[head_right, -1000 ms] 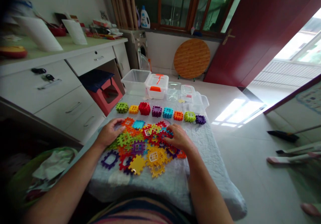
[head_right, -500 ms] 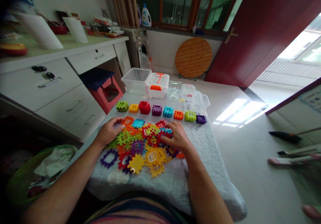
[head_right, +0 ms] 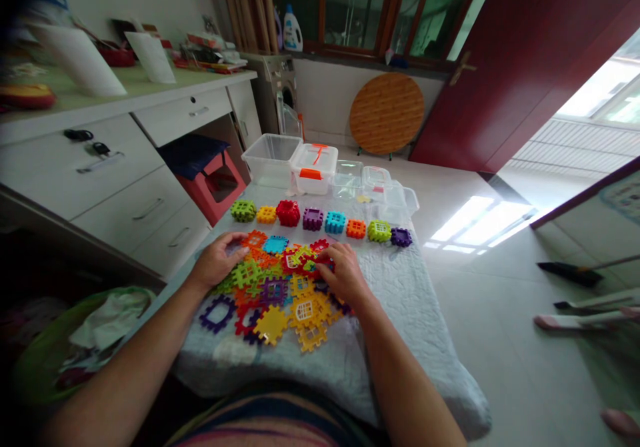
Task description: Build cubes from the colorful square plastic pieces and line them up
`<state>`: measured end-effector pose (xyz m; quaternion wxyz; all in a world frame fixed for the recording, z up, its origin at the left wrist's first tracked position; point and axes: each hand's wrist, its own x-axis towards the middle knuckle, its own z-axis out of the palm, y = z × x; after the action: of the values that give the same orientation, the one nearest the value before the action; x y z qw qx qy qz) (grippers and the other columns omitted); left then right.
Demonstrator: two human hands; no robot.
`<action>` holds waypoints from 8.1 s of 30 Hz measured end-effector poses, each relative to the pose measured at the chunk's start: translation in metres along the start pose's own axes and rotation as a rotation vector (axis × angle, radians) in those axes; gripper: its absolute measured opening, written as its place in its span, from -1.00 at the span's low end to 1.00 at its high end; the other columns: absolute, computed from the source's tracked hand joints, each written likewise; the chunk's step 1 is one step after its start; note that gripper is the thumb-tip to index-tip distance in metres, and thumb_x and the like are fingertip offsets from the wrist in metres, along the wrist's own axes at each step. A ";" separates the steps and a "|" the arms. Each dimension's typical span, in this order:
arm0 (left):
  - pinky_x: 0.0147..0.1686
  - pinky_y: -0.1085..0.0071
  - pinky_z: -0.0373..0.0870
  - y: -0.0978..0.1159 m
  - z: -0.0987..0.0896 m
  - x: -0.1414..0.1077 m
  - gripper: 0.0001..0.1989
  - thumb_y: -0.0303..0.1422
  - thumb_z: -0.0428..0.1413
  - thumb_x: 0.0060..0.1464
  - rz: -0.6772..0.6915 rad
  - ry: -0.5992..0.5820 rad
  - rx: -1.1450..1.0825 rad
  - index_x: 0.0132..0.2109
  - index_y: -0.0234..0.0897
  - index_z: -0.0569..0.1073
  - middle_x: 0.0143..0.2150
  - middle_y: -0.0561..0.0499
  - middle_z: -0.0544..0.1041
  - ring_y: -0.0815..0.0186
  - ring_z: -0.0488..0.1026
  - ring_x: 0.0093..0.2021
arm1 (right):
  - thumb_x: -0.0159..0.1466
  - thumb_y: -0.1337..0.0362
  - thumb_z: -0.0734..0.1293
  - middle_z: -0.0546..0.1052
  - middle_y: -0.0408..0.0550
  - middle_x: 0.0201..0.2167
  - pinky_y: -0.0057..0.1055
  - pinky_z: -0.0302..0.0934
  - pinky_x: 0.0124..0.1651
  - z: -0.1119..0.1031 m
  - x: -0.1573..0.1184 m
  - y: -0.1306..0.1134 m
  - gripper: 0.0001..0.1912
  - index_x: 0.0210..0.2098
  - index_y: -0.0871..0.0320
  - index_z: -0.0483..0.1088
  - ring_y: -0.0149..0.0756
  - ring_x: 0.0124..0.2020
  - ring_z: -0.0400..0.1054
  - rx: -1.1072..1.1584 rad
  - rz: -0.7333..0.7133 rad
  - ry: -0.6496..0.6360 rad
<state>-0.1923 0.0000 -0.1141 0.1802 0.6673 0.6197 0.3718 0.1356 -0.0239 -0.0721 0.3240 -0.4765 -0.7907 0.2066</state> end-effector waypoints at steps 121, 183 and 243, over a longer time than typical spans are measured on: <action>0.01 0.27 0.36 0.144 0.029 0.052 -0.56 -0.31 0.18 -0.08 0.519 -0.462 0.470 0.01 -0.28 0.47 -0.07 -0.11 0.55 0.13 0.46 -0.05 | 0.15 0.18 0.42 0.38 0.06 0.00 0.00 0.16 0.17 0.005 0.006 0.010 -0.45 0.11 0.10 0.30 -0.03 0.07 0.24 -0.059 -0.048 0.173; -0.28 0.44 0.28 0.118 0.009 0.183 -0.60 -0.30 0.25 -0.25 0.304 -0.795 0.613 -0.16 -0.25 0.52 -0.21 0.03 0.59 0.26 0.45 -0.25 | 0.18 0.28 0.34 0.43 0.03 -0.07 -0.02 0.20 0.16 -0.006 0.004 0.034 -0.65 -0.02 0.07 0.40 -0.07 0.03 0.29 -0.034 0.050 0.371; -0.16 0.34 0.39 0.012 0.001 0.014 -0.56 -0.04 0.16 0.03 -0.193 -0.102 -0.534 -0.10 -0.30 0.52 -0.21 -0.04 0.57 0.24 0.48 -0.24 | 0.33 0.26 0.22 0.50 -0.09 -0.36 -0.32 0.18 -0.16 0.010 0.005 0.001 -0.82 -0.26 0.11 0.46 -0.27 -0.28 0.31 0.058 0.018 0.062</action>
<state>-0.1838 0.0114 -0.1032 0.4148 0.5521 0.5505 0.4691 0.1279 -0.0191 -0.0785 0.3603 -0.4801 -0.7697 0.2173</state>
